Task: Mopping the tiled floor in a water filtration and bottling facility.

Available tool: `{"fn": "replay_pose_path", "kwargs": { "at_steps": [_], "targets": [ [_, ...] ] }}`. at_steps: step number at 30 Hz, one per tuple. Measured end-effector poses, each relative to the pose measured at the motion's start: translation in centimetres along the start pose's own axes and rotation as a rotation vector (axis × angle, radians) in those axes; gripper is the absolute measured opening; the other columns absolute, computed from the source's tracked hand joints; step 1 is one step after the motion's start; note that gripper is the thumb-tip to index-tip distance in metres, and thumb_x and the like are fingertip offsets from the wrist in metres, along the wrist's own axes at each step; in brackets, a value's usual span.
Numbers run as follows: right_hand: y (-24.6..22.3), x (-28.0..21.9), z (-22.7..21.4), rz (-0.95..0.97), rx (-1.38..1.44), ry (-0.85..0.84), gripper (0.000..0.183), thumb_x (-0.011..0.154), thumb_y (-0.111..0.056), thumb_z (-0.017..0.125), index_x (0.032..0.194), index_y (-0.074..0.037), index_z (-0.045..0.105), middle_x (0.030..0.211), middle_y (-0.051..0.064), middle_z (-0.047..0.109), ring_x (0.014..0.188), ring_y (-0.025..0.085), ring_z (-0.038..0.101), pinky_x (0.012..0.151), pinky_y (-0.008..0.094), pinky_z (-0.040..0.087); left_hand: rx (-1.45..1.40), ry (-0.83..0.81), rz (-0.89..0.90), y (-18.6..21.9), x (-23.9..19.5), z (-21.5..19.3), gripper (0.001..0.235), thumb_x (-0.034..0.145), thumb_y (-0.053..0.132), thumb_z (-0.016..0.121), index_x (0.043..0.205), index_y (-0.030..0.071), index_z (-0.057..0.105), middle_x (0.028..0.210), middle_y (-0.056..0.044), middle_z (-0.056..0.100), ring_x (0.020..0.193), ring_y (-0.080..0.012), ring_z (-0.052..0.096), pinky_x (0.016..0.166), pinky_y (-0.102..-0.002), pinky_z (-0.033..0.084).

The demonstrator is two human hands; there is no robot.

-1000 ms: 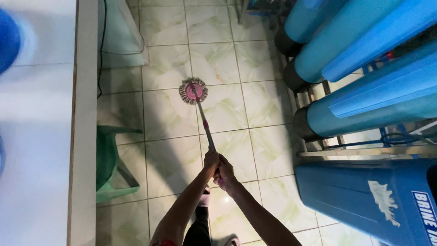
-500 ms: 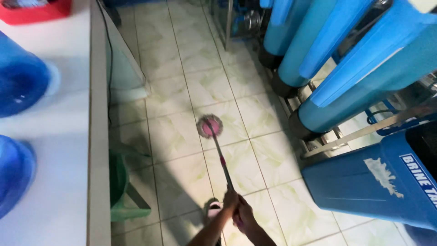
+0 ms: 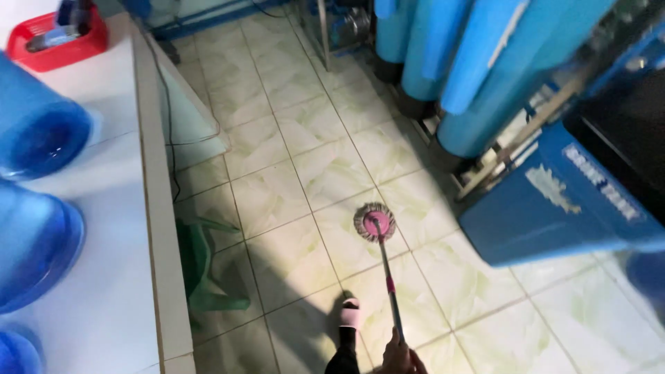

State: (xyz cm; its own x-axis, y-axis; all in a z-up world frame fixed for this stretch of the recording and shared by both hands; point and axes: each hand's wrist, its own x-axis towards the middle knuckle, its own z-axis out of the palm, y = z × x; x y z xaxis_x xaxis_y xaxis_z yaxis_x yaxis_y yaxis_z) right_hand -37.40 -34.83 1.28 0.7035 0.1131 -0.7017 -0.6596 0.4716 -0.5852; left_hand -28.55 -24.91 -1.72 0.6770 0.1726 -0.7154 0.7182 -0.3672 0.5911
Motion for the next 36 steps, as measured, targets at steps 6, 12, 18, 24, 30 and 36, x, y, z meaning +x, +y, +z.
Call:
{"fn": "replay_pose_path", "kwargs": {
  "at_steps": [6, 12, 18, 24, 30, 36],
  "targets": [
    [2.9, 3.5, 1.7, -0.131, 0.048, 0.107, 0.047, 0.1, -0.014, 0.049, 0.147, -0.007, 0.052, 0.115, 0.015, 0.068, 0.099, 0.022, 0.064, 0.083, 0.034, 0.05, -0.015, -0.122, 0.008, 2.3, -3.1, -4.7, 0.067, 0.099, 0.033, 0.045, 0.162, 0.018, 0.027, 0.101, -0.018, 0.073, 0.09, -0.0348, 0.071, 0.078, -0.048, 0.055],
    [-8.5, 3.8, 15.4, 0.189, 0.076, 0.349, 0.047, 0.105, -0.019, 0.043, 0.149, -0.028, 0.057, 0.058, 0.006, 0.051, 0.036, 0.017, 0.039, 0.031, 0.034, 0.03, -0.071, -0.136, 0.03, 2.5, 6.2, -7.1, 0.07, 0.096, 0.029, 0.049, 0.162, 0.019, 0.028, 0.099, -0.017, 0.073, 0.084, -0.0307, 0.072, 0.071, -0.043, 0.058],
    [-16.7, 12.0, 20.6, 0.19, 0.105, 0.29, 0.048, 0.108, -0.02, 0.035, 0.151, -0.033, 0.052, 0.053, 0.005, 0.047, 0.032, 0.016, 0.036, 0.029, 0.032, 0.028, -0.059, 0.012, 0.511, 7.4, 18.5, -9.5, 0.051, 0.111, 0.036, 0.051, 0.144, -0.002, 0.047, 0.097, -0.025, 0.068, 0.086, -0.0379, 0.067, 0.07, -0.047, 0.056],
    [-19.1, 12.7, 18.5, 0.171, 0.233, 0.278, 0.048, 0.109, -0.021, 0.036, 0.152, -0.032, 0.051, 0.054, 0.002, 0.046, 0.033, 0.012, 0.035, 0.03, 0.027, 0.027, 0.021, -0.069, 0.274, 11.1, 19.8, -6.1, 0.06, 0.097, 0.035, 0.048, 0.151, 0.01, 0.039, 0.101, -0.025, 0.07, 0.086, -0.042, 0.069, 0.071, -0.052, 0.056],
    [-16.0, 7.1, 14.3, 0.09, 0.098, 0.318, 0.043, 0.106, -0.028, 0.041, 0.146, -0.023, 0.056, 0.052, 0.006, 0.046, 0.032, 0.017, 0.037, 0.027, 0.034, 0.031, 0.106, -0.192, 0.239, 5.7, 7.3, -1.7, 0.072, 0.099, 0.039, 0.045, 0.162, 0.014, 0.021, 0.106, -0.024, 0.071, 0.091, -0.0434, 0.069, 0.078, -0.052, 0.056],
    [-18.4, 9.2, 15.1, 0.12, 0.105, 0.35, 0.044, 0.105, -0.026, 0.039, 0.146, -0.029, 0.056, 0.056, 0.007, 0.048, 0.035, 0.019, 0.038, 0.029, 0.034, 0.031, 0.239, 0.102, 0.843, -0.8, 1.8, 2.5, 0.055, 0.111, 0.029, 0.048, 0.16, 0.007, 0.035, 0.102, -0.022, 0.072, 0.081, -0.0332, 0.073, 0.071, -0.04, 0.062]
  ]
}}
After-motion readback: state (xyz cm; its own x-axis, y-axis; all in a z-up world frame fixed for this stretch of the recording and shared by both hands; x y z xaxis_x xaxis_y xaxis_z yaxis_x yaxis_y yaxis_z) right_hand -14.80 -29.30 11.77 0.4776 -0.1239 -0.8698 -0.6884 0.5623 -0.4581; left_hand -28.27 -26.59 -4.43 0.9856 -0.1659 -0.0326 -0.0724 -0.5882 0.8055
